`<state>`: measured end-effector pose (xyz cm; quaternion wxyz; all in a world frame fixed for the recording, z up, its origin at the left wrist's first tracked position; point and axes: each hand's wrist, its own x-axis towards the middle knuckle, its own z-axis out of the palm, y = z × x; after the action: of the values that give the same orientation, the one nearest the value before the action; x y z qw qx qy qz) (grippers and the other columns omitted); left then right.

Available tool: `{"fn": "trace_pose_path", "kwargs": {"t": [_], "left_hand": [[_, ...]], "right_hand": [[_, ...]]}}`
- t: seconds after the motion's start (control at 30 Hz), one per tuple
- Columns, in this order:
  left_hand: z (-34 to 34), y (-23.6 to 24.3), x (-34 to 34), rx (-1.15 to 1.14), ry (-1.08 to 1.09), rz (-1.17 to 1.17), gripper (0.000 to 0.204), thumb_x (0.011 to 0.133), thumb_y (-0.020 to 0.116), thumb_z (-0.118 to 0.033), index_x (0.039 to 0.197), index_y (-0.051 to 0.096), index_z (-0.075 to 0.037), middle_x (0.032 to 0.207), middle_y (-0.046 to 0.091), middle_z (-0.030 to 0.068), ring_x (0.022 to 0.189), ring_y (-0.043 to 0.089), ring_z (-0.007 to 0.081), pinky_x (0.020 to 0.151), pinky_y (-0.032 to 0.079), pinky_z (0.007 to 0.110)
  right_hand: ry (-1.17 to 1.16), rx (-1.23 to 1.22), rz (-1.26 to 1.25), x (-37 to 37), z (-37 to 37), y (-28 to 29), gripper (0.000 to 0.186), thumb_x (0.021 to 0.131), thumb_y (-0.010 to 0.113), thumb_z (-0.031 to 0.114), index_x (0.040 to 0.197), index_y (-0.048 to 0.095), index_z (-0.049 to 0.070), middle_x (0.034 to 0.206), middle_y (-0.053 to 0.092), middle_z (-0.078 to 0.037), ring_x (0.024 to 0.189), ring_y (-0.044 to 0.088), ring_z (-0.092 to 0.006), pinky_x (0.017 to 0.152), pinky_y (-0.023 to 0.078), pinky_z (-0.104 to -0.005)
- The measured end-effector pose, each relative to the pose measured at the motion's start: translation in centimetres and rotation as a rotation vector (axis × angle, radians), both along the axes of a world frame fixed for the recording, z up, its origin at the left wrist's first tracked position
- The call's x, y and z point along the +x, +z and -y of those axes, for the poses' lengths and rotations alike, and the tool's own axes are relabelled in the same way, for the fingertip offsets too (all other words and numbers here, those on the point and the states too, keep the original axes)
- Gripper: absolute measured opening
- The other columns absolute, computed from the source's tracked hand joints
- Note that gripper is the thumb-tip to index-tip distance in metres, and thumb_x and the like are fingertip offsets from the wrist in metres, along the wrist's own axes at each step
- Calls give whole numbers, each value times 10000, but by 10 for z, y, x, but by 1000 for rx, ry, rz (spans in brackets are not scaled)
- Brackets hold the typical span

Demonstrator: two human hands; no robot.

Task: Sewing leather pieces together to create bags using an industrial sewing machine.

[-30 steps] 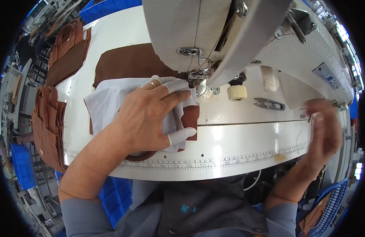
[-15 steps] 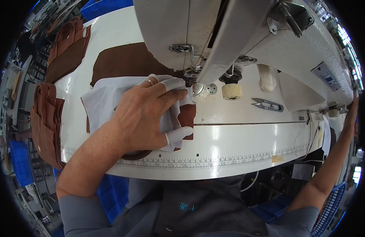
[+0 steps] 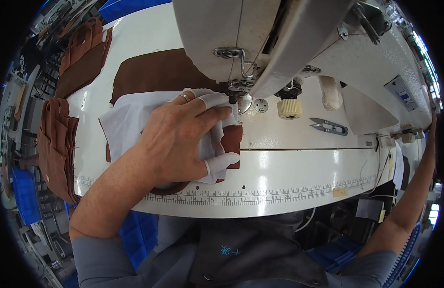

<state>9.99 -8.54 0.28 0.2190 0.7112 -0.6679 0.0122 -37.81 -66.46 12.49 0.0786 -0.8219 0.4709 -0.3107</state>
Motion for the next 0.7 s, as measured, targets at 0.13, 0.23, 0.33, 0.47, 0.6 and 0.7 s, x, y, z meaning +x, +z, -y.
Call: {"fn": "trace_pose_path", "kwargs": {"t": [0.13,0.23,0.33,0.47,0.6,0.7], "left_hand": [[0,-2,0,-57,-15,8,662,679,859,-380,1174,688,27,991,661,162,893,648,333,783,556,415],[0,-2,0,-41,-11,12,664,681,857,-380,1176,687,29,999,662,162,901,648,333,785,558,416],[0,-1,1,-26,-10,11,667,682,855,-384,1177,687,30,998,661,162,915,648,333,785,560,415],[0,0,2,-47,-27,18,653,683,850,-382,1167,689,25,1013,668,161,923,647,336,789,562,416],[1,1,6,-46,-46,13,621,685,845,-382,1149,696,2,1039,676,156,932,648,344,800,564,416],[1,1,9,-29,-51,41,609,684,842,-380,1147,699,-11,1044,678,156,936,651,345,808,566,413]], "right_hand": [[6,-38,45,-8,-8,-11,758,1041,183,658,1593,289,150,1599,353,-151,1476,333,-309,1215,220,-478],[6,-61,73,-9,-18,-18,750,1046,185,648,1587,305,143,1593,362,-152,1468,346,-308,1211,233,-478],[10,-95,109,-9,-30,-25,742,1051,188,638,1581,320,136,1587,372,-153,1461,358,-307,1206,246,-478],[13,-141,149,-15,-41,-41,732,1057,192,625,1573,340,127,1579,384,-154,1451,375,-306,1200,263,-478],[14,-232,192,-5,-70,-42,723,1064,195,612,1564,360,118,1571,397,-156,1442,392,-305,1193,281,-478],[14,-486,200,39,-143,-29,649,1075,228,538,1454,442,57,1450,486,-157,1311,476,-280,1102,355,-453]]}}
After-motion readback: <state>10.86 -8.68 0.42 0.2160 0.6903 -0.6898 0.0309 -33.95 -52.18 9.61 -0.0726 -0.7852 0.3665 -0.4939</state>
